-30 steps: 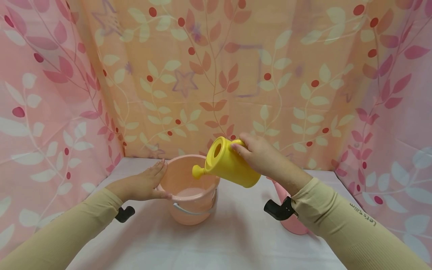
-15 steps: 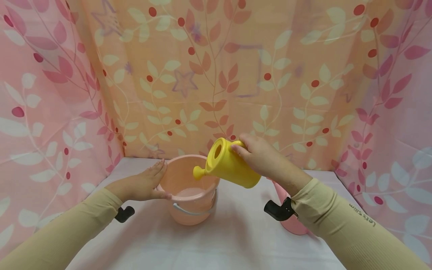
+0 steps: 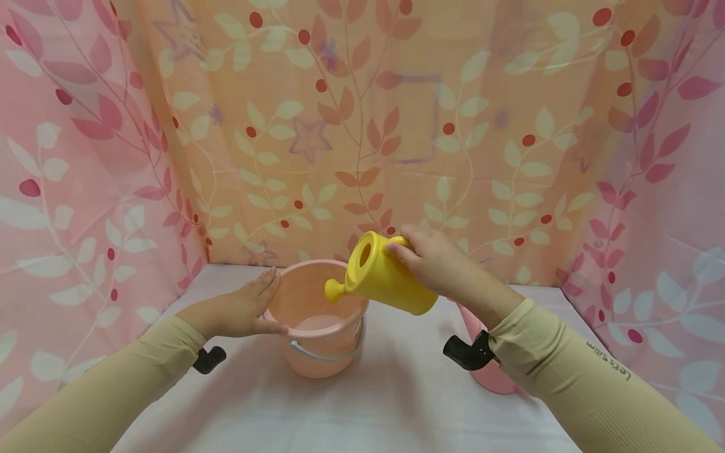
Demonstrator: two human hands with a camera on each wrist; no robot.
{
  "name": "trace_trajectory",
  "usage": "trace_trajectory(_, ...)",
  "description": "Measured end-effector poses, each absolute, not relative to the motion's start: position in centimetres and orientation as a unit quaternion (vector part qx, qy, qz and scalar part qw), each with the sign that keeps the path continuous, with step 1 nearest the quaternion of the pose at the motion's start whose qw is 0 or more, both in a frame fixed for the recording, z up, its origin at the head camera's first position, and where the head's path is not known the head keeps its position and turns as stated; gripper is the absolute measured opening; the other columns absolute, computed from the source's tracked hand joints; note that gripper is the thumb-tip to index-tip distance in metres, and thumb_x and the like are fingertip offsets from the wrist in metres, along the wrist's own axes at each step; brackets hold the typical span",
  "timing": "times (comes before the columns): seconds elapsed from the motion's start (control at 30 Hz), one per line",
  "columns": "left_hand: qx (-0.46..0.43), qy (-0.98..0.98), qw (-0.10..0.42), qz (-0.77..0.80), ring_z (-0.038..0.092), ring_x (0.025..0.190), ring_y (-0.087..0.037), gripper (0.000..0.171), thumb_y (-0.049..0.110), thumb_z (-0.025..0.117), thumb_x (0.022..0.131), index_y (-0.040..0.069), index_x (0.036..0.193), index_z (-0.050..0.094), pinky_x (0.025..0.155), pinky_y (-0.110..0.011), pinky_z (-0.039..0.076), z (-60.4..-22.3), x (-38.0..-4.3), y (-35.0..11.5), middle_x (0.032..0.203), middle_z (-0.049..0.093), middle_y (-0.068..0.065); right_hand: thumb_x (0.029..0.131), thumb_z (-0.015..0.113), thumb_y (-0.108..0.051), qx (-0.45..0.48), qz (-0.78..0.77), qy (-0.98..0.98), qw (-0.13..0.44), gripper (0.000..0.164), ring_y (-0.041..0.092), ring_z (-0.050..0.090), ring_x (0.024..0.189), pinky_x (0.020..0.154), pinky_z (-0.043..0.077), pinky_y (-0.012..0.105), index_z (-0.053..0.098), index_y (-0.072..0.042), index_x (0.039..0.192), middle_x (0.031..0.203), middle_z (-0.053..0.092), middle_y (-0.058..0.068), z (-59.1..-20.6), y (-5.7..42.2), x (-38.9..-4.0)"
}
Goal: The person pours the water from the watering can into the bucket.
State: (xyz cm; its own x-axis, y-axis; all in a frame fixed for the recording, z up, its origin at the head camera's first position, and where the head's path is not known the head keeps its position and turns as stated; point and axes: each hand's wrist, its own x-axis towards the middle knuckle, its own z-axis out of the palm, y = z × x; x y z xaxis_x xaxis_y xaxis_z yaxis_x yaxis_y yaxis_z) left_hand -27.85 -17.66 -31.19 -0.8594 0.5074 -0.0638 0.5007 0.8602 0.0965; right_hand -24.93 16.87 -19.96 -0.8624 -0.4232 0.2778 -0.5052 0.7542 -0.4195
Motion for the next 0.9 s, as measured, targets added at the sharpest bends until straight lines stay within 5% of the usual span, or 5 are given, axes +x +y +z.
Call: trace_trajectory(0.9,0.261,0.963,0.047,0.038,0.003,0.138,-0.036,0.117,0.078,0.043,0.073,-0.010,0.142,0.009,0.109,-0.050,0.013,-30.99,-27.76,-17.59,0.149,0.001,-0.026,0.092,0.053,-0.030,0.254,0.233,-0.936,0.068,0.025,0.019,0.047,0.068,0.061,0.042,0.029,0.050,-0.008,0.080,0.071,0.046,0.005,-19.77,16.54,-24.78)
